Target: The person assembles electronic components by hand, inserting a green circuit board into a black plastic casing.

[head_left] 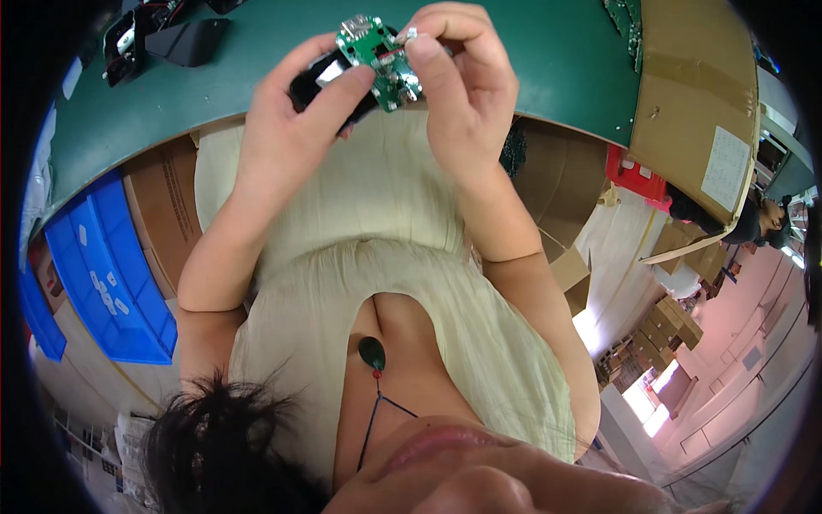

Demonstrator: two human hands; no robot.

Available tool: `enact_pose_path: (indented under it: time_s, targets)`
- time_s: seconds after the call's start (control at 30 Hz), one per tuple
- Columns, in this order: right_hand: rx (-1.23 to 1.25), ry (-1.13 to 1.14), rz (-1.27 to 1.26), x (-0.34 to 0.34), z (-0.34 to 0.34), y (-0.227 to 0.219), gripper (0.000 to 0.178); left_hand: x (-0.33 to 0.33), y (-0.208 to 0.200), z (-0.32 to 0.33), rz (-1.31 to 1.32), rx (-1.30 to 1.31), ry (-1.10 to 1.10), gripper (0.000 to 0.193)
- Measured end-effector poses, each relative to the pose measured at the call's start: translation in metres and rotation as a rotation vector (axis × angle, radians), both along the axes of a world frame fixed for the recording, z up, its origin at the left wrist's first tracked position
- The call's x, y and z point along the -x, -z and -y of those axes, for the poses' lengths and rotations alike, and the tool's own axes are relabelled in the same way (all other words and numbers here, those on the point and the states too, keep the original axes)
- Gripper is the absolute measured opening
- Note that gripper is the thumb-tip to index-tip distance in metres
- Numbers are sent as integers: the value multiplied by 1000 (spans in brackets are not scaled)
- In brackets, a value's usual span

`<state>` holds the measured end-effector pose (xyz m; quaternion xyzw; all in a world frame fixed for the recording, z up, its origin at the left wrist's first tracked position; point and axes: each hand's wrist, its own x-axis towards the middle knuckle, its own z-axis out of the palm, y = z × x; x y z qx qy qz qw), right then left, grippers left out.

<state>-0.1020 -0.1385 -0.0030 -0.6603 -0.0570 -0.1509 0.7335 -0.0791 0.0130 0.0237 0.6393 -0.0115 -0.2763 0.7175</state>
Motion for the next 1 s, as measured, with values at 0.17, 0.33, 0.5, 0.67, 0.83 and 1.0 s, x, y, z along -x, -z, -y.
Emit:
enact_pose_path:
  time_s: [0.17, 0.33, 0.5, 0.67, 0.83, 1.0]
  targets:
    - [651, 3, 178, -4, 8, -32, 10, -4, 0, -7, 115, -80, -86, 36]
    - [1089, -172, 176, -5, 8, -60, 7, 1, 11, -10, 274, 106, -69, 31]
    - [1091, -180, 196, -13, 10, -56, 10, 3, 3, -8, 553, -172, -90, 30]
    - [882, -65, 333, -17, 8, -38, 14, -2, 9, -10, 597, -166, -108, 28]
    - [1129, -173, 311, -13, 17, -46, 20, -2, -4, -5, 552, -234, -66, 24]
    - [1025, -259, 352, -12, 20, -44, 18, -10, -27, -17, 40, -123, 82, 22]
